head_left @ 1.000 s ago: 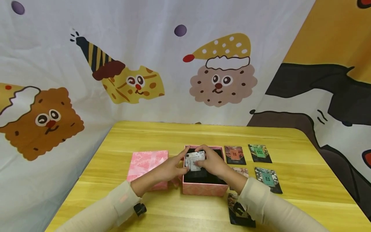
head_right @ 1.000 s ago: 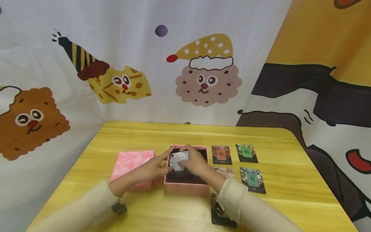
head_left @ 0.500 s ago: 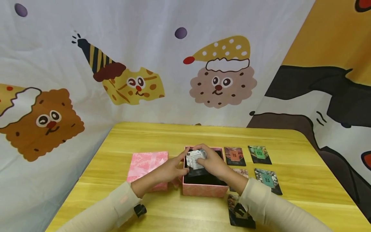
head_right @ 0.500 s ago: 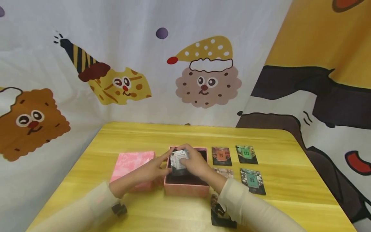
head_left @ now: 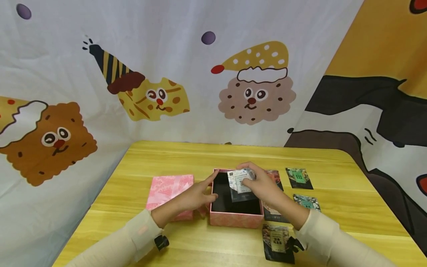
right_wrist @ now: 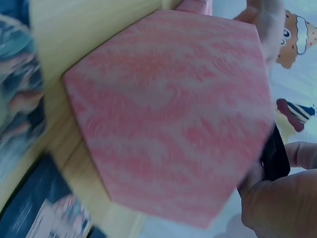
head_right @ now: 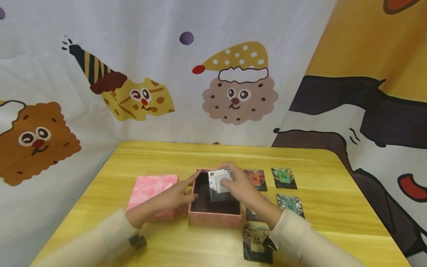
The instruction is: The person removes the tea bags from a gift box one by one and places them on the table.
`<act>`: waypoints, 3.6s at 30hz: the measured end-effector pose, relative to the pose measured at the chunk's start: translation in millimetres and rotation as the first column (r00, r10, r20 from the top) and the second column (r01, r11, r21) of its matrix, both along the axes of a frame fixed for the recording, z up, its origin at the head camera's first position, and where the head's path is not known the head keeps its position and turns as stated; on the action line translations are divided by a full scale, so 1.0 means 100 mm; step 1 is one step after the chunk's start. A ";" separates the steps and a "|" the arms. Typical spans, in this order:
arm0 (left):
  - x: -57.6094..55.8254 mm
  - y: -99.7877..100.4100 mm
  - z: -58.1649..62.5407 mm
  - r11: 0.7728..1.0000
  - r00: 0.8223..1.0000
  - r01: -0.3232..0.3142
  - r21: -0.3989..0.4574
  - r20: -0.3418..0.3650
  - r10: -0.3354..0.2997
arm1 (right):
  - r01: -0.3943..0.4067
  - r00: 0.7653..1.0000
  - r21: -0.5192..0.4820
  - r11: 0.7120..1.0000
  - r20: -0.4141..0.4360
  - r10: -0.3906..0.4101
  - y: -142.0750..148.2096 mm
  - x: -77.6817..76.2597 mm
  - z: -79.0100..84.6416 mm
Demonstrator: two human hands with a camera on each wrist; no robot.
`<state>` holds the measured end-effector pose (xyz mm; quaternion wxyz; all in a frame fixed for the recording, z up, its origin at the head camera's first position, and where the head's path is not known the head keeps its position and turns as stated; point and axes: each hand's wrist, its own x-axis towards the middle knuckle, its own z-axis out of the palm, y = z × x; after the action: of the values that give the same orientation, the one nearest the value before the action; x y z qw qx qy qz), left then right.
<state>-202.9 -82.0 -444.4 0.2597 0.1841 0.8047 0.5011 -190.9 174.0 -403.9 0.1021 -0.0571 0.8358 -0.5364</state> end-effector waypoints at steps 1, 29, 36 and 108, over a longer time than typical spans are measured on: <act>0.00 0.00 0.00 1.000 1.000 0.000 -0.004 -0.007 0.000 | 0.005 1.000 -0.010 1.000 0.002 -0.005 0.06 0.02 0.02; 0.01 0.02 0.00 1.000 1.000 -0.003 -0.027 -0.012 0.003 | 0.063 0.990 0.043 0.997 0.121 -0.068 1.35 0.48 -0.37; 0.02 0.01 0.02 1.000 1.000 -0.004 -0.012 -0.003 0.004 | 0.087 0.977 0.123 0.989 0.182 -0.109 1.57 0.58 -0.52; 0.05 0.02 0.04 1.000 1.000 0.006 -0.028 0.015 -0.006 | 0.169 0.967 0.632 0.756 -0.253 -0.005 1.61 1.01 -0.78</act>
<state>-198.1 -80.5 -440.1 0.2699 0.1791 0.8090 0.4905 -90.2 335.0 -482.1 -0.0098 -0.0424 0.9773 -0.2074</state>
